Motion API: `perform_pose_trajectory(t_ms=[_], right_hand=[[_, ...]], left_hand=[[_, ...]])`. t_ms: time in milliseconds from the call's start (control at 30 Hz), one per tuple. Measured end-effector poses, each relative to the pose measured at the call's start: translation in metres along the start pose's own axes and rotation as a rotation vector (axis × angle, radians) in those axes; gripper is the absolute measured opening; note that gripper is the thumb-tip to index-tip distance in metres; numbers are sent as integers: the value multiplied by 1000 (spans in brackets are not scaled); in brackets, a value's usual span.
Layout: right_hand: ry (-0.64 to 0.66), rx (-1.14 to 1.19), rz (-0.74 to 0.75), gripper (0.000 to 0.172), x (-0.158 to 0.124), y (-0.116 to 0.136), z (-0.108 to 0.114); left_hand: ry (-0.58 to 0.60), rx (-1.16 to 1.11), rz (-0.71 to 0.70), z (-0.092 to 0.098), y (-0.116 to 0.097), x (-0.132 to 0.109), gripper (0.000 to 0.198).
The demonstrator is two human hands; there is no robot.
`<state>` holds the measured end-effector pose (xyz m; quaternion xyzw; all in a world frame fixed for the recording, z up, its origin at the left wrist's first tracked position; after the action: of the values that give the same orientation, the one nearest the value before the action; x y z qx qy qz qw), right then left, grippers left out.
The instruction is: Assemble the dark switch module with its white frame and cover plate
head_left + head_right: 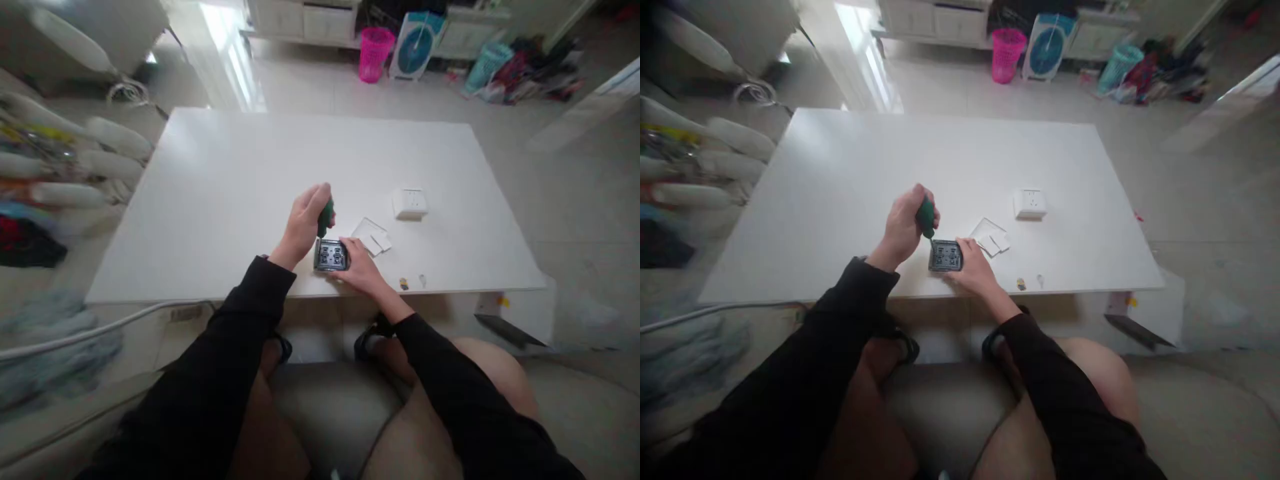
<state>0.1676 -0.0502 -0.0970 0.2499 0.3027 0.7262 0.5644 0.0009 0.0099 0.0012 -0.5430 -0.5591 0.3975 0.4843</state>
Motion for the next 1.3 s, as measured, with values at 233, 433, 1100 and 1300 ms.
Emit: perform_pose_trajectory(t_ms=[233, 433, 1100, 1300], right_hand=[[-6, 16, 5, 90, 0, -1, -1], [4, 23, -4, 91, -1, -1, -1], [-3, 12, -1, 91, -1, -2, -4], [-7, 13, -4, 91, -1, 0, -2]], left_hand=[[41, 42, 6, -1, 4, 0, 59], [45, 7, -34, -2, 6, -2, 55], [2, 70, 0, 1, 4, 1, 63], [11, 20, -22, 0, 4, -2, 56]])
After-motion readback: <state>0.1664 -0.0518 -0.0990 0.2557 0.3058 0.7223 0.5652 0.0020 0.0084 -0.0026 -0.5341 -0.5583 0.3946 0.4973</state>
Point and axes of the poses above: each hand's wrist, its own x-axis towards the middle knuckle, its own z-axis out of the back of the hand, y = z × x, the point moved 1 cm from there along x, towards the middle knuckle, and after that the axes turned 2 degrees about -y, right-handed, at the moved point
